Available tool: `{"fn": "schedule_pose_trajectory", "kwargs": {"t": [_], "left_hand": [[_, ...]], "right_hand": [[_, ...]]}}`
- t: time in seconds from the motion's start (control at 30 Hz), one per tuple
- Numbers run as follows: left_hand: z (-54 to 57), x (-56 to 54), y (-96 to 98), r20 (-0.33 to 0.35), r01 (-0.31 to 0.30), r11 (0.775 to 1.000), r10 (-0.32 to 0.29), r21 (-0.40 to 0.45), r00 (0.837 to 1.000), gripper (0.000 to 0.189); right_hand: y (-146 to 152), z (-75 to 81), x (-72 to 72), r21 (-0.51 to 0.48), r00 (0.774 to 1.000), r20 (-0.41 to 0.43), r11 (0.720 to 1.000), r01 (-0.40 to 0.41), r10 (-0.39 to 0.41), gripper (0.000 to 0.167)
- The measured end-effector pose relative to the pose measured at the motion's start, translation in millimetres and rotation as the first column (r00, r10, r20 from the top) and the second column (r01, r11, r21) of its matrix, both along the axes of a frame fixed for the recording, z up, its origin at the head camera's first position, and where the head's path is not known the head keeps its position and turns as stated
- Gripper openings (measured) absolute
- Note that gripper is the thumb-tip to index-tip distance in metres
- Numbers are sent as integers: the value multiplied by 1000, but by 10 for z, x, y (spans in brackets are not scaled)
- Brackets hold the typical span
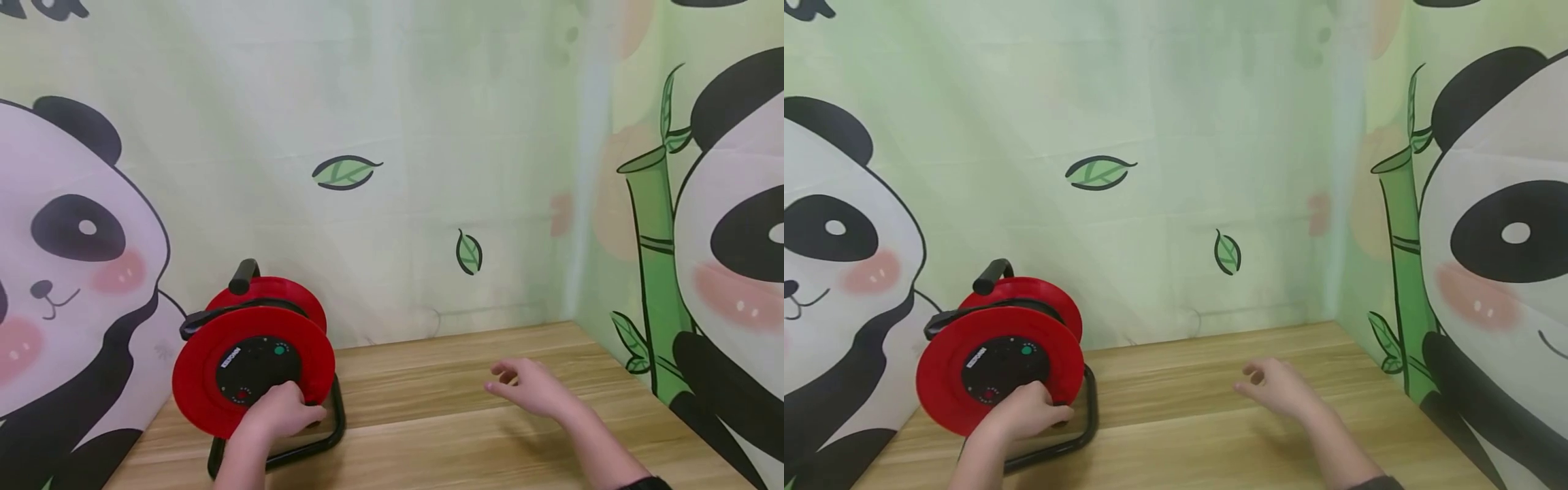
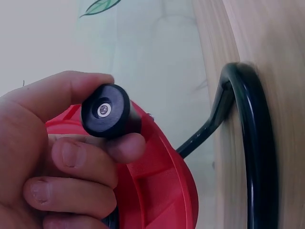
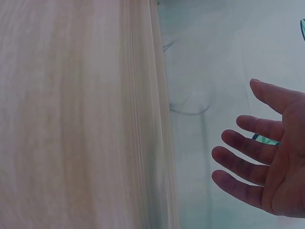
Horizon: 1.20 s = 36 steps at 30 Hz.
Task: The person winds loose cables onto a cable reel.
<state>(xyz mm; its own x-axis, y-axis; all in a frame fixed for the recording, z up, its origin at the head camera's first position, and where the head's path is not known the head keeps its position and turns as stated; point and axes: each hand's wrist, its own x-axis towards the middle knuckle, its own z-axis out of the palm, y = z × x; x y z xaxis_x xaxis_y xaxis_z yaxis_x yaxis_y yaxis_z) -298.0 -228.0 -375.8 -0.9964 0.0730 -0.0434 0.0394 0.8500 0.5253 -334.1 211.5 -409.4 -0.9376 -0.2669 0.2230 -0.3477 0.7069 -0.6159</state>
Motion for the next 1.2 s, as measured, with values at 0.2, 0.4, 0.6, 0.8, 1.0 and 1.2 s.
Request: {"fn": "schedule_pose_trajectory", "kwargs": {"t": [0.2, 0.4, 0.6, 0.8, 1.0, 1.2], "left_hand": [[-25, 7, -86, 40, 11, 1000, -12, 26, 999, 42], [-12, 29, -134, 60, -1, 1000, 0, 17, 998, 39], [8, 71, -171, 76, -18, 1000, 18, 10, 997, 32], [7, 91, -214, 100, -38, 999, 37, 5, 994, 27], [-2, 99, -268, 112, -43, 999, 45, -17, 993, 25], [-19, 105, -338, 130, -50, 998, 53, -25, 990, 26]], "right_hand": [[0, -10, 17, 7, 1000, -1, 1000, 1, -1, 49], [-7, 7, 29, 8, 1000, -8, 1000, 3, -3, 48], [-8, 17, 27, 9, 1000, -11, 1000, 1, -1, 48], [-2, 26, 29, 9, 1000, -4, 1000, 7, -7, 48], [9, 19, 22, 3, 1000, -5, 1000, 9, -9, 48], [24, 5, 11, 3, 1000, 0, 1000, 8, -8, 49]]}}
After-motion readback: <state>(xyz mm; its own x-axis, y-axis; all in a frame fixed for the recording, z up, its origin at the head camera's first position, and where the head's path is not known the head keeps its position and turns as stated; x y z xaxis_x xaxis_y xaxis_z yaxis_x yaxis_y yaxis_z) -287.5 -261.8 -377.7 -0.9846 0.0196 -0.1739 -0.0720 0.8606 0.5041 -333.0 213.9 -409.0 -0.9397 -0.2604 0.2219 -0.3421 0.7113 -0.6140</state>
